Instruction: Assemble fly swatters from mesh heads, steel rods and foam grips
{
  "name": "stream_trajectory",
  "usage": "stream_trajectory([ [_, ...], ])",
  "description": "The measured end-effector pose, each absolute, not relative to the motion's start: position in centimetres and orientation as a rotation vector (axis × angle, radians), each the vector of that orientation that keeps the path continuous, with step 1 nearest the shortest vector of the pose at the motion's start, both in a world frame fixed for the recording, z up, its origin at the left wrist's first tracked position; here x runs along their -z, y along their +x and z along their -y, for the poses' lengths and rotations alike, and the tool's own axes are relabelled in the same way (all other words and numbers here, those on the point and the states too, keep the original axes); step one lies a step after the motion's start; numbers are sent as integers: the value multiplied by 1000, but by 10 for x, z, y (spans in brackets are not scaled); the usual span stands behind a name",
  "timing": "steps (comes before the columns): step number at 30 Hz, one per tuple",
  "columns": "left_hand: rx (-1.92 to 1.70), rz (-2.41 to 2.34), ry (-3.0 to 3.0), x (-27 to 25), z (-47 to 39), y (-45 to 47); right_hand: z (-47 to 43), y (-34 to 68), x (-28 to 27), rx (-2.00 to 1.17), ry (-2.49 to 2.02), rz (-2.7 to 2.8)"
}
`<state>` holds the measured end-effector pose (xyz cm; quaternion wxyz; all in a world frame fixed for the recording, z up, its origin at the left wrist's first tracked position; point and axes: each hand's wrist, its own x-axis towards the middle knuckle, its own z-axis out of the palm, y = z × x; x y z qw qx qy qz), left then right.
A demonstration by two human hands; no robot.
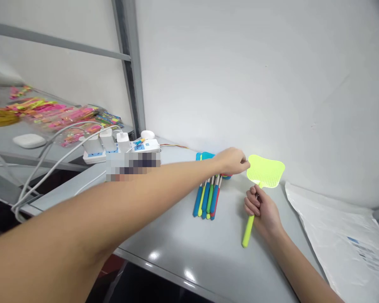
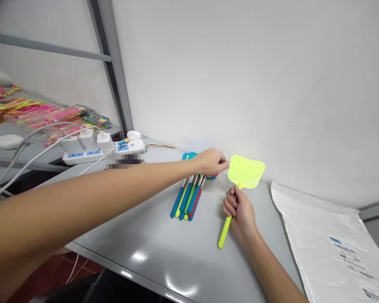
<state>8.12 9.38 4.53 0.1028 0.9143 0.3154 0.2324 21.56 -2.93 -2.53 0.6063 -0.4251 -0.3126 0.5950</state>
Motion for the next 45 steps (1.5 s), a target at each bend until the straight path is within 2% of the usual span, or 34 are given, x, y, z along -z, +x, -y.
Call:
stream_trajectory([
  [7,-562,-983,2378,-42,-57,103,30,211,22,-1508,-912,836],
  [13,-1117,-1086,2434,-40,-53,109,32,222,12,-1596,-919,875],
  [15,-1179,-1079,2439,-41,-57,107,34,224,8,-1652,-921,908],
  [20,-921,-1112,2408,-58,-77,85,36,226,2,-1713,-1011,1020],
  [25,-824,-1065,2420,-69,-82,47,39,222,-2,-1534,-1217,1218],
  [34,-819,-1223,2152,-51,-42,2,44,211,-19,-1064,-1416,1788],
  [39,-913,-1409,2232,-59,-27,-14,49,201,-31,-968,-1455,1914],
  [45,-931,-1397,2155,-67,-23,-18,51,196,-31,-732,-1510,1976],
])
